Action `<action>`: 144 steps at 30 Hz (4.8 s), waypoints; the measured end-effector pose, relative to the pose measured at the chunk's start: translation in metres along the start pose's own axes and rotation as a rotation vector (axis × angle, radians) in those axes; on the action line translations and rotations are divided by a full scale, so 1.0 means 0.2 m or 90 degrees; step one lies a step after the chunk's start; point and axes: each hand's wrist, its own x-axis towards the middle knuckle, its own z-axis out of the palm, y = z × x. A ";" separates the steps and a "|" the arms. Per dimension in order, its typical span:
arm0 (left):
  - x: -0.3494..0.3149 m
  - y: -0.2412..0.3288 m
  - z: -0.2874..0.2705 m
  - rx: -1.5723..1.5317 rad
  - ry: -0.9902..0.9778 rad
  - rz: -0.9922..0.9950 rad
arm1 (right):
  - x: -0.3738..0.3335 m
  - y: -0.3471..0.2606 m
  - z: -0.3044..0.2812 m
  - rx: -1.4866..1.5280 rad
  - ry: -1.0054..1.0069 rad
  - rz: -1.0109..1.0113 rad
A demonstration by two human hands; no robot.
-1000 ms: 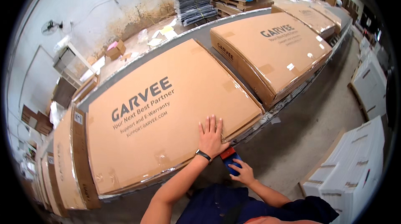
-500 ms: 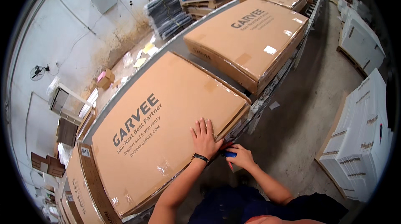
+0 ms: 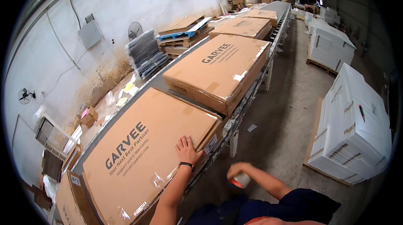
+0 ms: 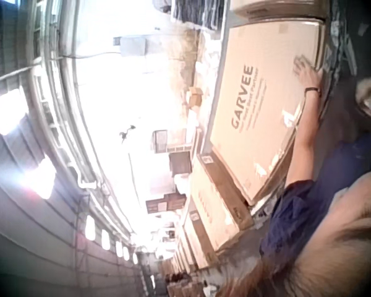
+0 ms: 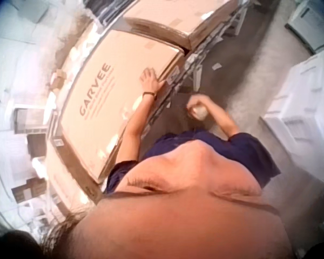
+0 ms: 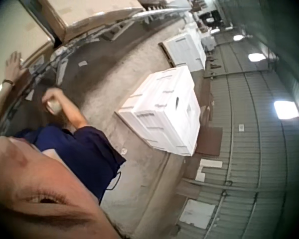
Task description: The person uses a tape dispenser to seal cardboard boxes on a conveyor belt, applying tape along the edges and corners of the boxes.
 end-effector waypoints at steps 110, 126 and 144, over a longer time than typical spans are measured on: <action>0.67 0.31 0.13 -0.231 -0.163 0.236 | -0.77 0.21 -0.30 0.579 0.029 -0.405; 0.65 0.31 0.12 -0.248 -0.173 0.219 | -0.71 0.83 -0.59 1.112 0.409 -0.026; 0.63 0.29 0.16 -0.229 -0.160 0.203 | -0.45 0.41 -0.49 0.710 0.044 -0.290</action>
